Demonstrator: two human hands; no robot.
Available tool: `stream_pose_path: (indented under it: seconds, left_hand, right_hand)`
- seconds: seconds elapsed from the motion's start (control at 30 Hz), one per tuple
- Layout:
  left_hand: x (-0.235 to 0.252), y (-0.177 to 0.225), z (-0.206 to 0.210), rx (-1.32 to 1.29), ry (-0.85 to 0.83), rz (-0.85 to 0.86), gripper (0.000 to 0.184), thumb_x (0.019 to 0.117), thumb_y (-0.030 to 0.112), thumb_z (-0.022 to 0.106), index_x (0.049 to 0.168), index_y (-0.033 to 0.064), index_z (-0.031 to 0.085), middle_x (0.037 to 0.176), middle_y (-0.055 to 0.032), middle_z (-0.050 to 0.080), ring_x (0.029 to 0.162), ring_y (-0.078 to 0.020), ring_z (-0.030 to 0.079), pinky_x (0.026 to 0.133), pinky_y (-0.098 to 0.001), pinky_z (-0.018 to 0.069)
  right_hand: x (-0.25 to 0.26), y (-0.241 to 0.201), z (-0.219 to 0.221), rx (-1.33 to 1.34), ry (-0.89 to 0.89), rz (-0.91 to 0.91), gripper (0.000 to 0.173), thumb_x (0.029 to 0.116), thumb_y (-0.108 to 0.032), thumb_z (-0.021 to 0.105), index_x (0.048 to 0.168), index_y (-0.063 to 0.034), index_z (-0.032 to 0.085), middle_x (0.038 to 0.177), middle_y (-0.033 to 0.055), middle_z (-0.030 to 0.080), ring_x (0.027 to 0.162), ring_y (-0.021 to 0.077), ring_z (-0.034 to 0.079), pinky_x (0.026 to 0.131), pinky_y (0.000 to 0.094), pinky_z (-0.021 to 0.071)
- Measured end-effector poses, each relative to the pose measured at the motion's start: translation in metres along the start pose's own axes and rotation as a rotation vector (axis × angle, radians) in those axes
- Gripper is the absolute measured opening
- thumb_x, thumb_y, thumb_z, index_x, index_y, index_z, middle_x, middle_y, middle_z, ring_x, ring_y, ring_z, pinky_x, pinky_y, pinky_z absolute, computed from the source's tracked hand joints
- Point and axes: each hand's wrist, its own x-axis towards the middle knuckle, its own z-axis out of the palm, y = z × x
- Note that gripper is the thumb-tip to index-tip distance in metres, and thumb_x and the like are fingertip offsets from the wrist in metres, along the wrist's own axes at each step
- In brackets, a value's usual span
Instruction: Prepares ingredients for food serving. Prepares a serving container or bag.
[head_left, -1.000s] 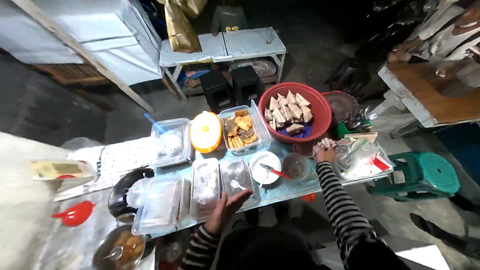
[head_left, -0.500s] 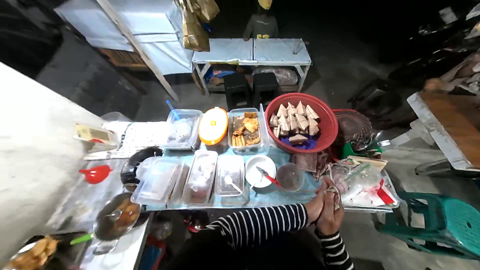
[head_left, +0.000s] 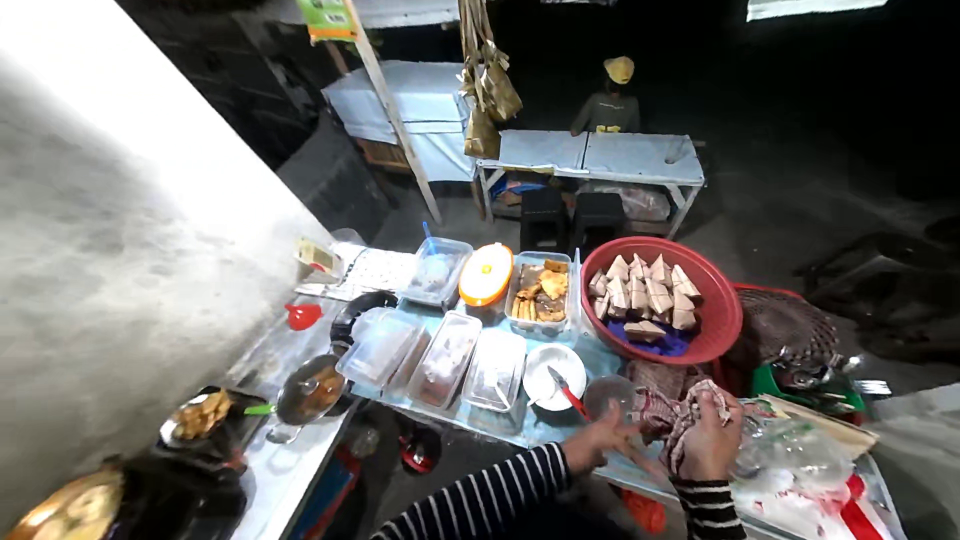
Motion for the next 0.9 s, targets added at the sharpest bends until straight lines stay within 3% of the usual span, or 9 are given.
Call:
stream_pose_path:
  seconds: [0.07,0.13,0.17,0.23,0.33,0.43,0.7,0.83,0.9]
  left_hand:
    - [0.005,-0.003,-0.003,-0.154,0.179,-0.074,0.083,0.1002,0.073,0.017,0.155,0.0162,0.042,0.154,-0.017,0.046,0.14,-0.0368,0.045,0.102,-0.0711,0.0393]
    - [0.012,0.002,0.006,-0.28,0.295,-0.061,0.075,0.103,0.07,0.02,0.144,0.0153,0.052,0.13,-0.0112,0.064,0.115,-0.0234,0.064,0.09,-0.051,0.0554]
    - [0.009,0.011,0.015,-0.372,0.378,-0.006,0.058,0.109,0.053,0.027,0.134,0.009,0.056,0.114,-0.0075,0.068,0.101,-0.0136,0.066,0.085,-0.0368,0.0572]
    - [0.002,0.018,0.022,-0.556,0.497,0.113,0.035,0.1115,0.014,0.028,0.128,-0.0013,0.054,0.101,-0.0042,0.063,0.091,-0.0034,0.06,0.083,-0.0213,0.052]
    - [-0.002,0.021,0.023,-0.827,0.409,-0.006,0.05,0.112,0.041,0.015,0.103,0.0186,0.059,0.083,0.001,0.065,0.077,-0.0087,0.064,0.069,-0.0287,0.0547]
    - [0.001,0.015,0.027,-0.739,0.332,-0.059,0.045,0.1123,0.039,0.024,0.093,0.0173,0.059,0.074,0.0017,0.062,0.067,-0.0088,0.062,0.06,-0.0271,0.0528]
    - [0.002,-0.03,0.035,-0.422,0.065,-0.074,0.06,0.1074,0.052,0.018,0.115,0.0133,0.063,0.099,-0.0013,0.07,0.094,-0.0133,0.067,0.085,-0.0379,0.0567]
    - [-0.005,-0.032,0.027,-0.088,0.08,-0.037,0.044,0.1087,0.034,0.037,0.101,0.0036,0.068,0.09,-0.0039,0.07,0.086,-0.0122,0.067,0.081,-0.0351,0.0578]
    - [-0.013,-0.028,0.027,0.03,0.084,-0.023,0.032,0.1061,0.023,0.05,0.114,-0.0018,0.069,0.106,-0.0113,0.07,0.098,-0.0171,0.067,0.091,-0.0402,0.0564]
  right_hand:
    - [-0.021,-0.012,0.011,0.103,-0.141,-0.055,0.04,0.1069,-0.026,0.052,0.139,-0.0036,0.043,0.105,0.0002,0.063,0.085,0.0033,0.066,0.077,0.0259,0.0612]
    - [-0.052,-0.004,0.024,0.128,-0.45,-0.229,0.045,0.1066,-0.045,0.051,0.13,-0.0066,0.056,0.108,-0.0039,0.072,0.094,0.0033,0.07,0.084,0.0262,0.0614]
    - [-0.062,0.009,0.03,0.013,-0.613,-0.387,0.058,0.1062,-0.053,0.047,0.133,-0.0026,0.058,0.124,0.0019,0.069,0.113,0.0071,0.065,0.1,0.03,0.0553]
    - [-0.067,0.032,0.039,-0.334,-0.677,-0.764,0.063,0.1061,-0.055,0.037,0.126,-0.0016,0.064,0.128,0.0153,0.066,0.126,0.0229,0.06,0.109,0.046,0.0479]
    - [-0.056,0.027,0.041,-0.486,-0.649,-0.942,0.055,0.106,-0.042,0.032,0.115,-0.0076,0.074,0.114,0.0136,0.072,0.109,0.0295,0.065,0.095,0.0525,0.0497]
    - [-0.054,0.022,0.036,-0.519,-0.52,-0.983,0.053,0.1074,-0.036,0.036,0.099,-0.003,0.076,0.094,0.0152,0.075,0.092,0.0282,0.071,0.086,0.0463,0.0551]
    - [-0.056,0.034,0.011,-0.617,-0.231,-0.819,0.047,0.1088,-0.028,0.037,0.105,0.0013,0.074,0.084,0.0134,0.075,0.075,0.0218,0.074,0.068,0.0414,0.0604]
    - [-0.05,0.036,-0.004,-0.526,-0.263,-0.705,0.045,0.1089,-0.029,0.041,0.122,0.0066,0.066,0.103,0.0168,0.075,0.088,0.0157,0.074,0.077,0.0346,0.0619]
    - [-0.046,0.034,-0.012,-0.398,-0.284,-0.61,0.044,0.1042,-0.02,0.053,0.129,0.0166,0.051,0.116,0.0225,0.065,0.103,0.0149,0.068,0.093,0.0305,0.0581]
